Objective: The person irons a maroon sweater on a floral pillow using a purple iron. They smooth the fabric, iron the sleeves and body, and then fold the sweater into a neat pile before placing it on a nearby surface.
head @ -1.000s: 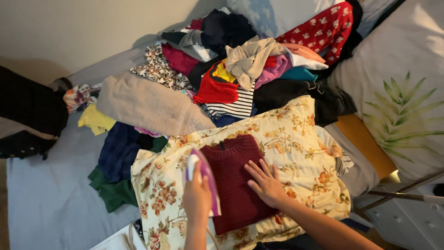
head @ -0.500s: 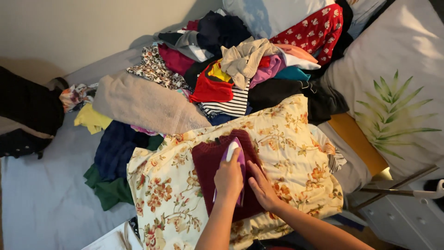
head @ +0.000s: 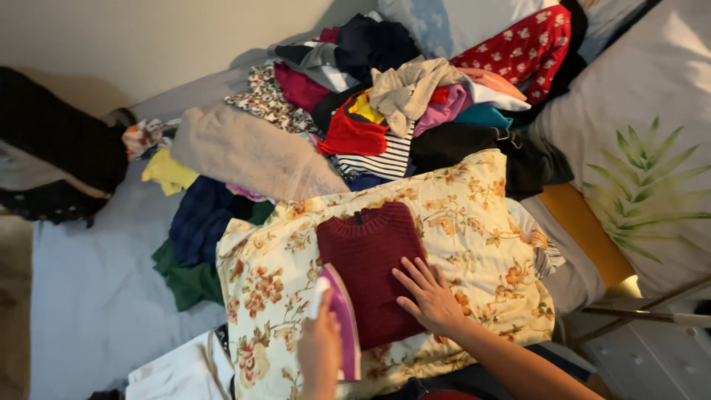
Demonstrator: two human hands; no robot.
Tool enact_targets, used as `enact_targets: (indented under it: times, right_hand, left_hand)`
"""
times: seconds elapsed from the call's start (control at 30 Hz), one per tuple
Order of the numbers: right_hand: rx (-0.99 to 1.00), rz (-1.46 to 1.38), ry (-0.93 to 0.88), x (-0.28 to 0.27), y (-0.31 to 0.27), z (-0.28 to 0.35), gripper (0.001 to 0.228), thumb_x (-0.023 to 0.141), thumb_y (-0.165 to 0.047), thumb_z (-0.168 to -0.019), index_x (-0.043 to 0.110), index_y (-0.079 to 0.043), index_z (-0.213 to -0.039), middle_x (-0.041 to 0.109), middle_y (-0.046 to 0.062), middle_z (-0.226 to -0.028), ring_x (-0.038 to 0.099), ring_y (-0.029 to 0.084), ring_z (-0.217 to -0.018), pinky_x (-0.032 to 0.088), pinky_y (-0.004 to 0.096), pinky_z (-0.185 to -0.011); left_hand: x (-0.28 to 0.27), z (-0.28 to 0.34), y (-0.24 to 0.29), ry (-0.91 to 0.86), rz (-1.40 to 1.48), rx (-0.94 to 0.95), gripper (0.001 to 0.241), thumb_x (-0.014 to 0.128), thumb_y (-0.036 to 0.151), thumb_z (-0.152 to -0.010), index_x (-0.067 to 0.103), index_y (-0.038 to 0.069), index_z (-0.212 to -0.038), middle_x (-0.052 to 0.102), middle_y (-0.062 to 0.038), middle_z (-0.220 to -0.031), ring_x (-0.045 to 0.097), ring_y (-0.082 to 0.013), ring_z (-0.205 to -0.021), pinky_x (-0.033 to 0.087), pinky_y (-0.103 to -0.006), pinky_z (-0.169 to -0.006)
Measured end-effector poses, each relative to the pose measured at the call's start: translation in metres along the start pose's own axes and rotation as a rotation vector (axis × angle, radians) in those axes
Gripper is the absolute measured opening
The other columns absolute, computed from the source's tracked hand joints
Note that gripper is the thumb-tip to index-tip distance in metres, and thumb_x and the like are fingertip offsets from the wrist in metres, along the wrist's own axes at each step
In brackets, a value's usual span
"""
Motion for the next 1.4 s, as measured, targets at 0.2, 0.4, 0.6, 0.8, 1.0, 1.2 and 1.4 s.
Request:
enact_targets:
  times: [0.2, 0.4, 0.6, 0.8, 1.0, 1.2, 1.4]
  right_hand:
    - [0.052, 0.044, -0.031, 0.000, 0.002, -0.004, 0.065, 0.048, -0.053, -0.100, 0.033, -0.025, -0.158, 0.023, 0.005, -0.167, 0.019, 0.032, -0.153, 0.011, 0.060, -0.119]
    - [0.050, 0.040, -0.074, 0.000, 0.004, -0.002, 0.065, 0.047, -0.053, -0.101, 0.032, -0.026, -0.159, 0.021, 0.005, -0.168, 0.018, 0.032, -0.154, 0.009, 0.063, -0.119]
    - [0.056, 0.073, -0.101, -0.004, 0.004, -0.006, 0.066, 0.045, -0.054, -0.101, 0.030, -0.026, -0.159, 0.020, 0.005, -0.168, 0.017, 0.032, -0.154, 0.010, 0.064, -0.118]
    - [0.111, 0.065, -0.186, -0.002, 0.002, -0.012, 0.065, 0.044, -0.055, -0.101, 0.029, -0.029, -0.159, 0.020, 0.004, -0.168, 0.017, 0.031, -0.154, 0.012, 0.063, -0.119]
    - [0.072, 0.092, -0.159, 0.006, 0.011, -0.010, 0.066, 0.045, -0.055, -0.101, 0.030, -0.028, -0.159, 0.021, 0.005, -0.168, 0.019, 0.033, -0.154, 0.014, 0.063, -0.118]
    - [0.049, 0.120, -0.145, 0.009, 0.015, -0.011, 0.067, 0.045, -0.055, -0.101, 0.028, -0.027, -0.160, 0.020, 0.006, -0.168, 0.018, 0.033, -0.153, 0.016, 0.063, -0.118]
    - [0.056, 0.184, -0.208, 0.006, 0.011, -0.012, 0.069, 0.044, -0.056, -0.100, 0.026, -0.028, -0.159, 0.016, 0.005, -0.168, 0.015, 0.032, -0.154, 0.015, 0.062, -0.119]
  left_hand:
    - [-0.027, -0.018, -0.052, 0.024, -0.007, -0.254, 0.054, 0.059, 0.037, -0.101, 0.043, 0.048, -0.151, 0.074, -0.020, -0.095, 0.073, -0.0389, -0.088, 0.058, -0.0519, -0.080]
    - [-0.063, -0.025, 0.020, 0.283, 0.232, 0.121, 0.067, 0.073, 0.035, -0.088, 0.045, 0.035, -0.149, 0.073, -0.020, -0.108, 0.071, -0.0407, -0.092, 0.057, -0.0518, -0.077]
    - [-0.030, -0.067, 0.062, 0.063, 0.012, 0.414, 0.066, 0.072, 0.036, -0.087, 0.046, 0.054, -0.145, 0.074, -0.014, -0.103, 0.074, -0.0348, -0.086, 0.059, -0.0485, -0.072]
    - [-0.024, -0.128, -0.002, 0.111, -0.116, 0.107, 0.060, 0.064, 0.039, -0.098, 0.040, 0.055, -0.151, 0.074, -0.015, -0.100, 0.074, -0.0361, -0.085, 0.058, -0.0509, -0.072]
    - [-0.057, -0.115, 0.000, 0.276, 0.164, 0.014, 0.053, 0.065, 0.032, -0.094, 0.049, 0.034, -0.145, 0.073, -0.018, -0.103, 0.071, -0.0416, -0.087, 0.055, -0.0531, -0.071]
    - [-0.053, -0.013, 0.093, -0.168, 0.385, -0.045, 0.035, 0.051, 0.037, -0.103, 0.062, 0.044, -0.137, 0.073, -0.016, -0.082, 0.072, -0.0329, -0.074, 0.057, -0.0487, -0.071]
    - [-0.001, 0.000, 0.083, -0.025, 0.239, 0.230, 0.031, 0.056, 0.034, -0.102, 0.070, 0.040, -0.129, 0.070, -0.018, -0.087, 0.069, -0.0361, -0.073, 0.056, -0.0486, -0.064]
Point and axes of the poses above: each hand's wrist, its own z-axis away from the middle knuckle, its own x-axis out of the palm, y = z × x, the point moved 7 cm from there along -z, towards the middle knuckle
